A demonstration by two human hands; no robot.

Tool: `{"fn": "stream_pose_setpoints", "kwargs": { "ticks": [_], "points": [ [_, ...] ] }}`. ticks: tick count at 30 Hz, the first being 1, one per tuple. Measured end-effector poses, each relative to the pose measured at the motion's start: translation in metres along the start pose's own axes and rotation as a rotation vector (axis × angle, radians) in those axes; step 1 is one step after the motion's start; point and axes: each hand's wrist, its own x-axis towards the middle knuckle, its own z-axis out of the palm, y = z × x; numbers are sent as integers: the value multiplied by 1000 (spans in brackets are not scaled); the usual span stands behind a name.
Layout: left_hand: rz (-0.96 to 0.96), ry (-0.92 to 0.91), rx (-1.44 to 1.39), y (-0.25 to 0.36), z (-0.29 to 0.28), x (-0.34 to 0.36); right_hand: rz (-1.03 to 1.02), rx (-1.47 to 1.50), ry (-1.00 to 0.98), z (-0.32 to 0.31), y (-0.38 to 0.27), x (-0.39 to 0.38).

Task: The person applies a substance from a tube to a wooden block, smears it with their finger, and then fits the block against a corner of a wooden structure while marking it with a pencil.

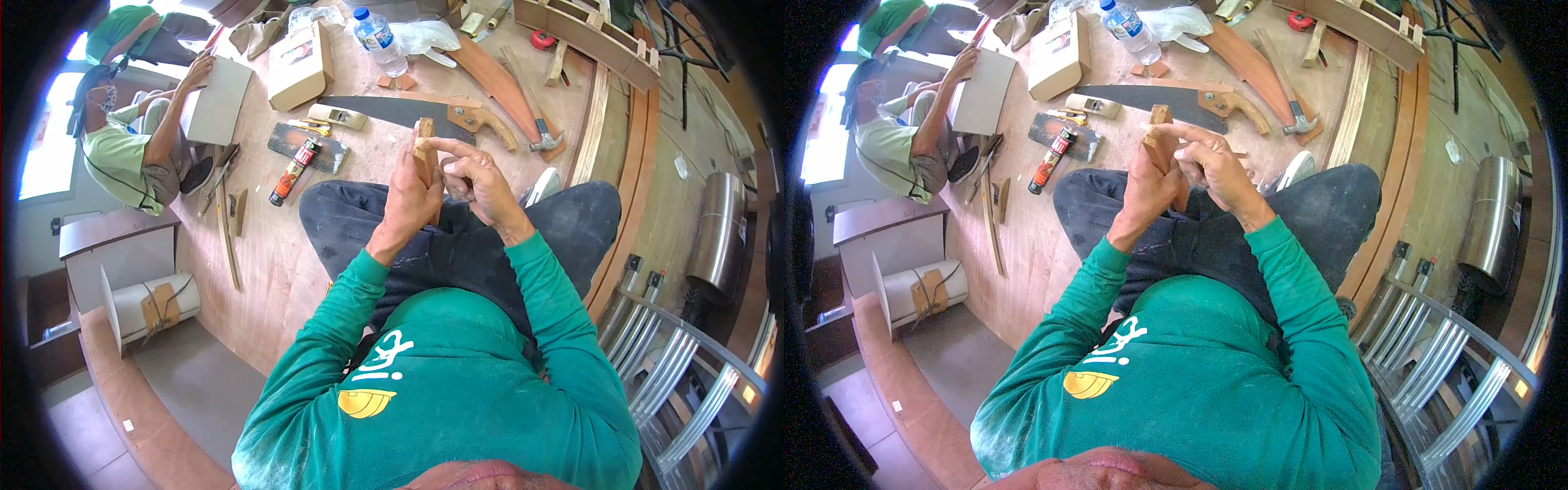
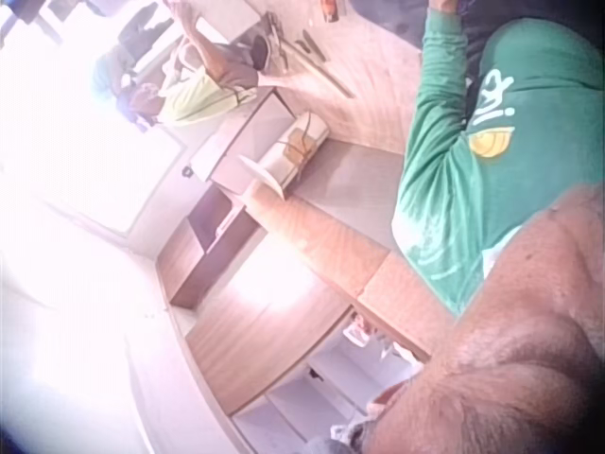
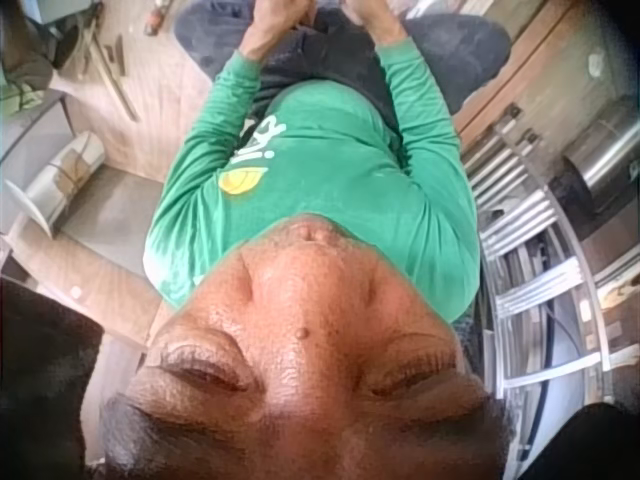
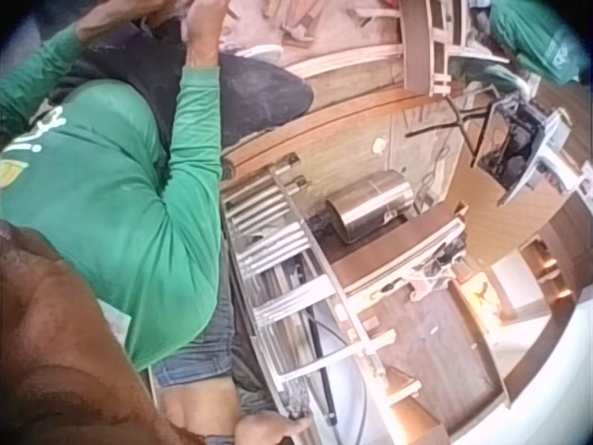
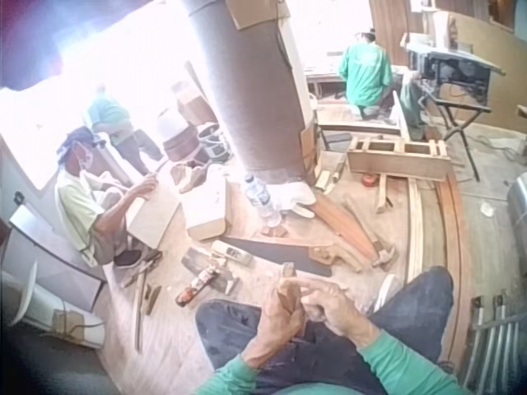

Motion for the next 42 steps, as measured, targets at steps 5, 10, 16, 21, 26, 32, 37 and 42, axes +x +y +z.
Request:
{"fn": "stream_pose_setpoints", "kwargs": {
  "ticks": [5,10,16,21,26,32,37,42],
  "points": [
    [-59,-9,-55,1,1,0,30,49,-145,-16,1,-4],
    [29,-37,-1,7,1,3,-18,79,-19,-4,-10,2],
    [75,-41,21,10,2,5,2,118,-9,-4,-11,2],
    [-21,-82,-32,5,2,3,30,126,-149,-9,-11,-7],
    [-129,-62,-54,2,0,6,-16,194,-64,-29,-26,-16],
    [-219,-114,-328,-3,-12,8,-89,75,82,-20,-32,-11],
    [-181,-93,-447,-9,-6,3,-43,-25,4,2,-28,-3],
    [-219,-140,-405,-4,-5,3,-11,-67,16,8,-23,5]
  ]
}}
